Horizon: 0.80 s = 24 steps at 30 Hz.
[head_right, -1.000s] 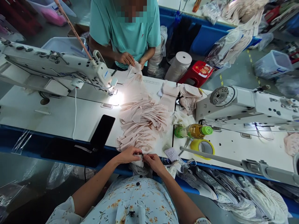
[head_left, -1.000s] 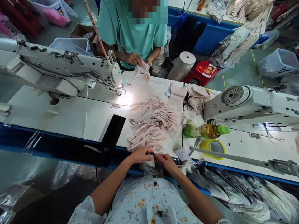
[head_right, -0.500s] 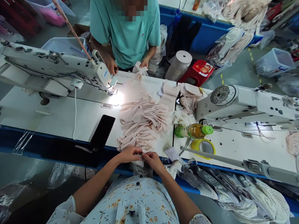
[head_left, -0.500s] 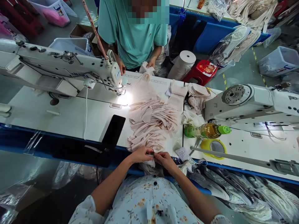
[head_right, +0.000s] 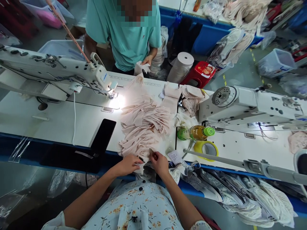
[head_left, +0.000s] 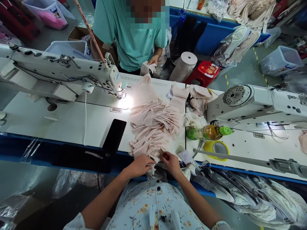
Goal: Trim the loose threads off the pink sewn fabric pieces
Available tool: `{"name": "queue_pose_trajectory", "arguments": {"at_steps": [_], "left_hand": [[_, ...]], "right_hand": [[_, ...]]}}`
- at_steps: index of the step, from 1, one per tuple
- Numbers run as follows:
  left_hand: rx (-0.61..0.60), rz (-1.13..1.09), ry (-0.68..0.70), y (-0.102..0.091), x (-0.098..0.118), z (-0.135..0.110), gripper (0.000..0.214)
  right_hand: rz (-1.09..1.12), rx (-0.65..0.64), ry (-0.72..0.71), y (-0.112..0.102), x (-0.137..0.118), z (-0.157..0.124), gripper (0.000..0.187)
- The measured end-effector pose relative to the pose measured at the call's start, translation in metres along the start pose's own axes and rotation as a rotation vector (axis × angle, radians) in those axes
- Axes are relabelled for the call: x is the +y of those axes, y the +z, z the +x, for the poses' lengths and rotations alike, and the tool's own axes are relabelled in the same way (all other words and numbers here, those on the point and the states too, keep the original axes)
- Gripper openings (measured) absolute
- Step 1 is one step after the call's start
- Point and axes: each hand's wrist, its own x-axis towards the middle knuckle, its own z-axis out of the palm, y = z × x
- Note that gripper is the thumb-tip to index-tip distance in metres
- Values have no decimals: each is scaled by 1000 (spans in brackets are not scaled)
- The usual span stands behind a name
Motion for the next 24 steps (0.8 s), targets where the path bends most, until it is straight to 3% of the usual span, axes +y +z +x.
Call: {"name": "queue_pose_trajectory", "arguments": {"at_steps": [6,8,11,13,17,20,24], "left_hand": [[289,151,221,-28,1,-23,28],[325,215,278,-34,4,-29,29],[234,270,406,-31,9,-35,28],[206,194,440,-26,9,-36,27],[275,-69,242,-23,2,-33,29],[207,-122,105,-25,-1,-30,32],[81,-90,203,-27,8,-33,27]], "right_hand": [[187,-63,-90,-3,-4,1,30],[216,-95,-99,-5,-2,2,28],[249,-121,-106,-3,6,1,27],[283,-91,-97,0,12,-1,29],[277,41,-80,-1,12,-9,49],[119,61,-201,-2,1,-9,34],[-45,-23,-375,3,-14,5,30]]}}
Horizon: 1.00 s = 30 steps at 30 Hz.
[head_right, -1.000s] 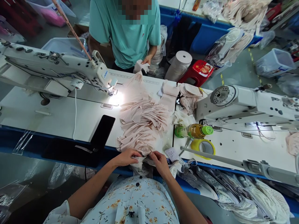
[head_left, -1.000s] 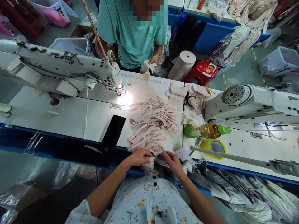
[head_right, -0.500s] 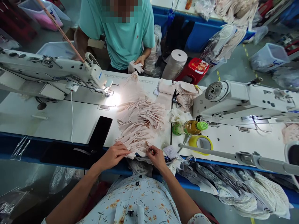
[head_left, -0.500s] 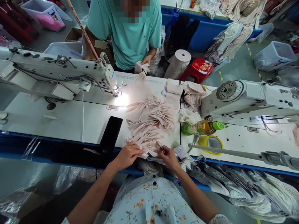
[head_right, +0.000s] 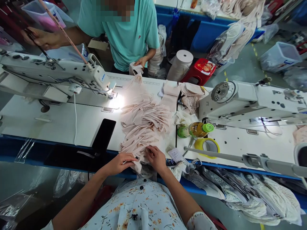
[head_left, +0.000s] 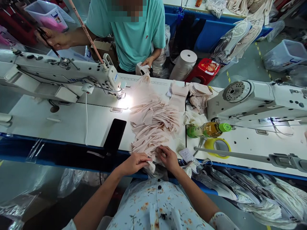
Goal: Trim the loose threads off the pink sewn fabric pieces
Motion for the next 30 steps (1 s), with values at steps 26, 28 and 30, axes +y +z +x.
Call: {"name": "queue_pose_trajectory", "arguments": {"at_steps": [26,28,30], "left_hand": [[404,190,60,68,-45,31,21],[380,153,37,68,-42,30,21],[350,79,9,67,-38,29,21]], "right_hand": [[761,-156,446,9,13,-11,39],[789,-187,446,11,12,-16,40],[801,-239,440,11,10,-20,41]]}}
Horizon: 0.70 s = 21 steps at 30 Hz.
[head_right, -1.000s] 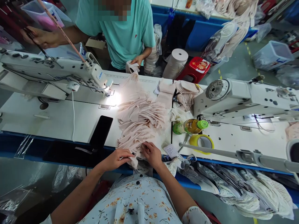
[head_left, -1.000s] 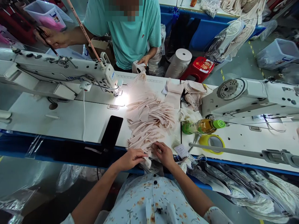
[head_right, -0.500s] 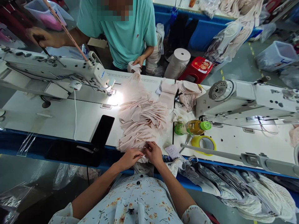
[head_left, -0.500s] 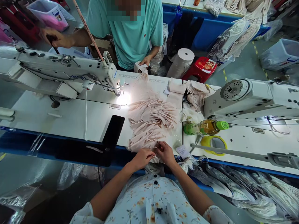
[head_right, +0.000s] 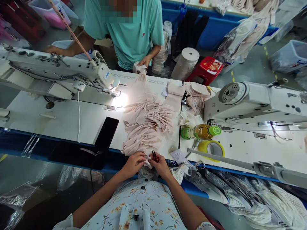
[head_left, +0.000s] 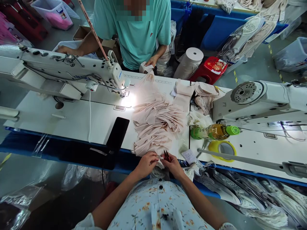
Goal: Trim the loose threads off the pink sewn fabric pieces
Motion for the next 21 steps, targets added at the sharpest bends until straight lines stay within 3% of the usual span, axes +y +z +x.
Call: {"name": "queue_pose_trajectory", "arguments": {"at_steps": [6,13,21], "left_hand": [[-66,-84,-16,-8,0,-1,21],[-151,-52,21,-13,-6,-3,18],[-211,-29,42,-19,-4,-1,21]], "right_hand": [[-218,-93,-13,-12,-18,-10,51],[-465,-224,127,-16,-48,-7,72],[-623,-276,132,-6,-49,0,65]]}}
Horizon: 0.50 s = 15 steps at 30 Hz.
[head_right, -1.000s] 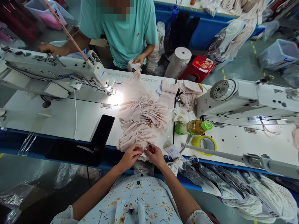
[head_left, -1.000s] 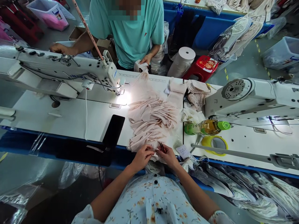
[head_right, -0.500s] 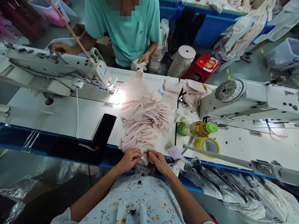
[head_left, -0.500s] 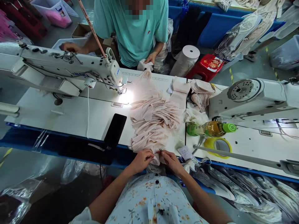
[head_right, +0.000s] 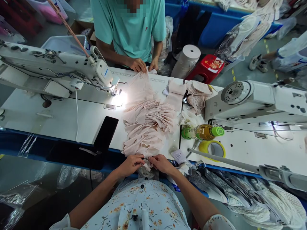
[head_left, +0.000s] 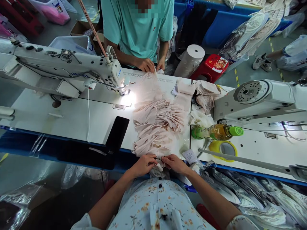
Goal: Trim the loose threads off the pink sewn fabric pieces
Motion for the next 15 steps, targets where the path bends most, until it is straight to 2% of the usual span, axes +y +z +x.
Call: {"name": "queue_pose_trajectory", "arguments": {"at_steps": [7,15], "left_hand": [[-15,-4,26,-2,0,2,22],[-13,-77,-65,-3,-2,2,18]], "right_hand": [[-7,8,-29,3,11,6,62],[0,28,-78,8,7,7,57]]}}
